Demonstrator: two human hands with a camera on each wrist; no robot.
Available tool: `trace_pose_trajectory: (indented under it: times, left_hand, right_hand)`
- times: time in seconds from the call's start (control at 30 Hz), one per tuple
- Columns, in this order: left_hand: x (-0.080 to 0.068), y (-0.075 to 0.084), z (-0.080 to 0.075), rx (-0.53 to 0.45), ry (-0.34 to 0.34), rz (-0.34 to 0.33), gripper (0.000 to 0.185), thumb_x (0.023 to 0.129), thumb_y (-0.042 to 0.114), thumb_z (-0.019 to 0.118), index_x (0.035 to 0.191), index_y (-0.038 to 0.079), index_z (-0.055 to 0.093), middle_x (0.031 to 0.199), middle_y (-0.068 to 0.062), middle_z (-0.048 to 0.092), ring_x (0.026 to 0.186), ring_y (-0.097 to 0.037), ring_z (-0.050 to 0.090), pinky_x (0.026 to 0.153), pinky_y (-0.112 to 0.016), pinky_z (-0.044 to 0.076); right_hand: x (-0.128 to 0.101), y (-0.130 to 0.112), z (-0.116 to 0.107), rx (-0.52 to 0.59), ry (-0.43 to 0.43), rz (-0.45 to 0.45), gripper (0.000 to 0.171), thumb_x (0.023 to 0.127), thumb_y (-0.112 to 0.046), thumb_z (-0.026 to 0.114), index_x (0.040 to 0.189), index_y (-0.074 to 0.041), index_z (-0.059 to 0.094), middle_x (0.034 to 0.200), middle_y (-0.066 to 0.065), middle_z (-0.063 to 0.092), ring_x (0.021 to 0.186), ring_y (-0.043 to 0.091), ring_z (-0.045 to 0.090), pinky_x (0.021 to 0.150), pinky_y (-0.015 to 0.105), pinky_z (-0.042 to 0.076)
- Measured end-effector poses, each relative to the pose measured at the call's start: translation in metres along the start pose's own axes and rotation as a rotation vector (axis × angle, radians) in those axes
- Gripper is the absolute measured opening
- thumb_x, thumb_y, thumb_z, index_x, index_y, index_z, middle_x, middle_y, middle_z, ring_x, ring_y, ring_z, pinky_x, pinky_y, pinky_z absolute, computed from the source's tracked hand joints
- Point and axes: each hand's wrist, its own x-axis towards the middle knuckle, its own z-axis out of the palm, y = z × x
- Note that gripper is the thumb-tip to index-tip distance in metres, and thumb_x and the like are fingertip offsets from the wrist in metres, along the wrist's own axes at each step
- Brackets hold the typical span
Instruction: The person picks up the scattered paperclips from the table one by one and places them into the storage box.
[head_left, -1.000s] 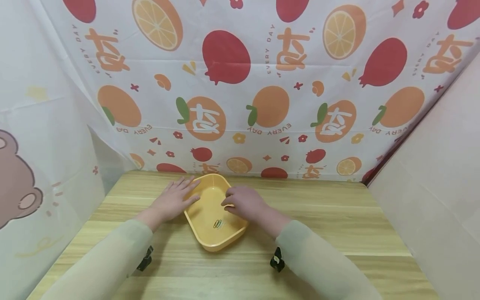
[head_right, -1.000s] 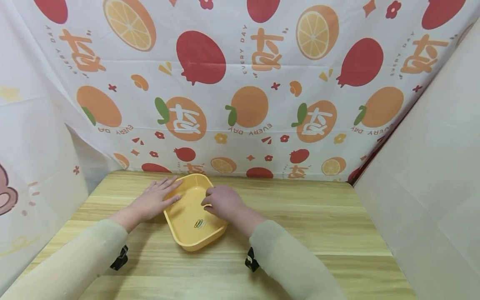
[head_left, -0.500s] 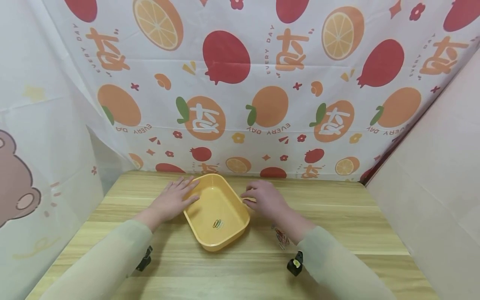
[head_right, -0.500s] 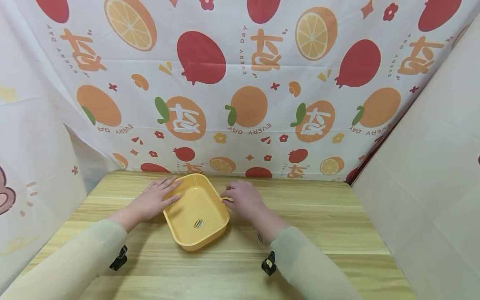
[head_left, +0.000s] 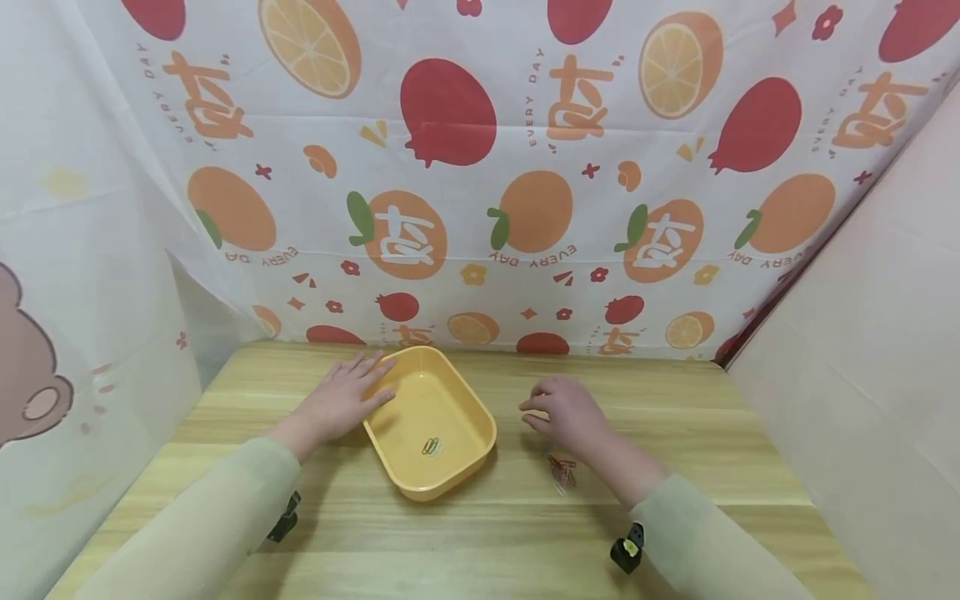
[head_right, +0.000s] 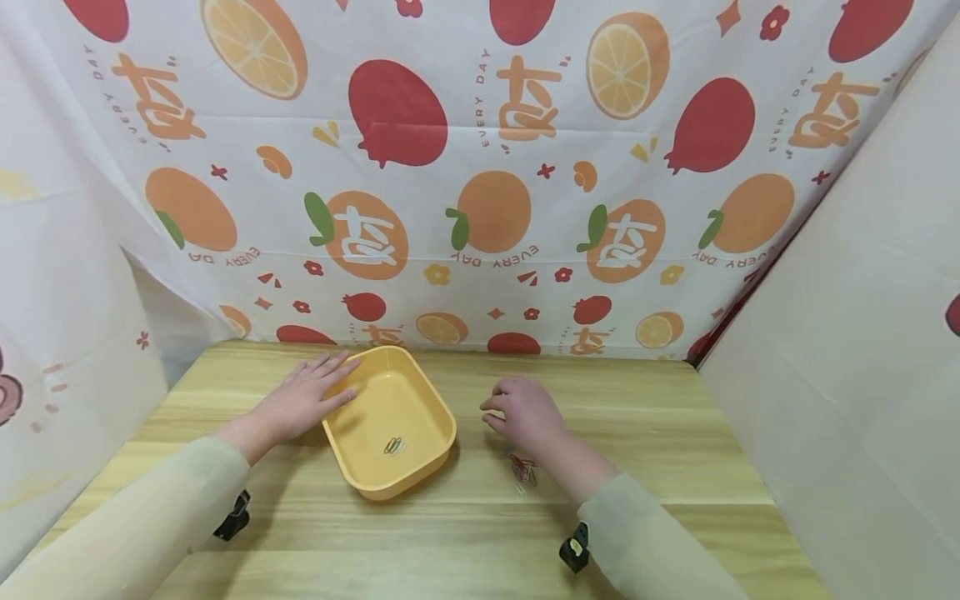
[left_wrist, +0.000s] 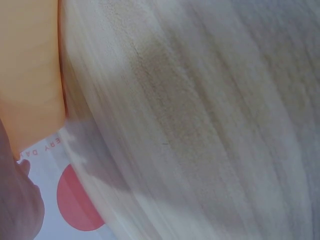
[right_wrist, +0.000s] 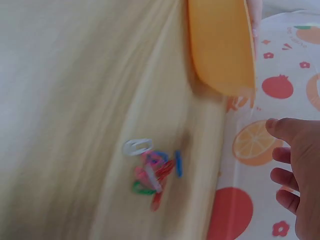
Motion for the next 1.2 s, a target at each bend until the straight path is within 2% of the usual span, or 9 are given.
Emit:
trace_pose_trajectory:
  times: [0.07, 0.23, 0.43, 0.6, 0.73, 0.93, 1.2]
  left_hand:
    - [-0.001, -0.001, -0.001, -0.001, 0.004, -0.005, 0.068, 0.102, 0.055, 0.042, 0.158, 0.018, 0.029, 0.164, -0.012, 0.019, 0.149, -0.044, 0.012, 0.117, -0.065, 0.004]
    - [-0.002, -0.002, 0.0, -0.001, 0.006, -0.002, 0.072, 0.101, 0.062, 0.036, 0.158, 0.02, 0.028, 0.165, -0.011, 0.017, 0.149, -0.044, 0.011, 0.117, -0.065, 0.004]
    - [0.001, -0.001, 0.001, -0.01, 0.006, 0.001, 0.067, 0.102, 0.054, 0.043, 0.158, 0.02, 0.028, 0.165, -0.011, 0.017, 0.149, -0.043, 0.009, 0.117, -0.064, 0.003]
    - [0.001, -0.001, 0.0, -0.006, -0.004, -0.002, 0.067, 0.102, 0.054, 0.043, 0.158, 0.02, 0.027, 0.165, -0.01, 0.017, 0.15, -0.042, 0.009, 0.118, -0.063, 0.003]
    - [0.0, -0.001, -0.001, -0.007, -0.007, -0.004, 0.071, 0.101, 0.061, 0.037, 0.158, 0.021, 0.027, 0.165, -0.011, 0.018, 0.149, -0.042, 0.009, 0.118, -0.063, 0.002]
    - [-0.002, -0.001, -0.002, -0.004, -0.012, -0.01, 0.077, 0.098, 0.069, 0.03, 0.159, 0.021, 0.026, 0.165, -0.011, 0.017, 0.149, -0.043, 0.01, 0.117, -0.064, 0.003]
    - [-0.001, -0.003, 0.0, -0.008, -0.003, -0.01, 0.068, 0.102, 0.055, 0.042, 0.158, 0.021, 0.027, 0.164, -0.011, 0.018, 0.149, -0.043, 0.011, 0.117, -0.064, 0.003]
  right_hand:
    - [-0.006, 0.003, 0.002, -0.003, -0.026, 0.017, 0.017, 0.085, -0.026, 0.08, 0.1, -0.018, 0.08, 0.097, -0.001, 0.069, 0.093, 0.02, 0.062, 0.088, 0.042, 0.051]
    - [-0.027, 0.014, 0.008, -0.007, -0.083, 0.035, 0.015, 0.085, -0.025, 0.08, 0.097, -0.016, 0.08, 0.094, -0.001, 0.068, 0.088, 0.02, 0.061, 0.082, 0.041, 0.052]
    - [-0.054, 0.025, 0.014, 0.002, -0.09, 0.069, 0.012, 0.085, -0.026, 0.078, 0.092, -0.016, 0.08, 0.092, -0.002, 0.069, 0.084, 0.018, 0.06, 0.078, 0.039, 0.052]
    - [-0.069, 0.03, 0.019, -0.01, -0.09, 0.103, 0.01, 0.084, -0.025, 0.079, 0.09, -0.018, 0.08, 0.092, -0.003, 0.069, 0.085, 0.017, 0.061, 0.082, 0.04, 0.052]
    - [-0.076, 0.032, 0.02, -0.003, -0.092, 0.105, 0.009, 0.083, -0.025, 0.08, 0.09, -0.019, 0.079, 0.091, -0.005, 0.068, 0.087, 0.016, 0.062, 0.085, 0.04, 0.052]
    - [-0.082, 0.034, 0.022, 0.011, -0.107, 0.087, 0.009, 0.084, -0.026, 0.079, 0.091, -0.02, 0.079, 0.09, -0.007, 0.067, 0.086, 0.014, 0.061, 0.082, 0.038, 0.053]
    - [-0.085, 0.036, 0.028, 0.002, -0.119, 0.079, 0.008, 0.086, -0.026, 0.077, 0.092, -0.02, 0.079, 0.091, -0.008, 0.067, 0.088, 0.014, 0.061, 0.084, 0.038, 0.053]
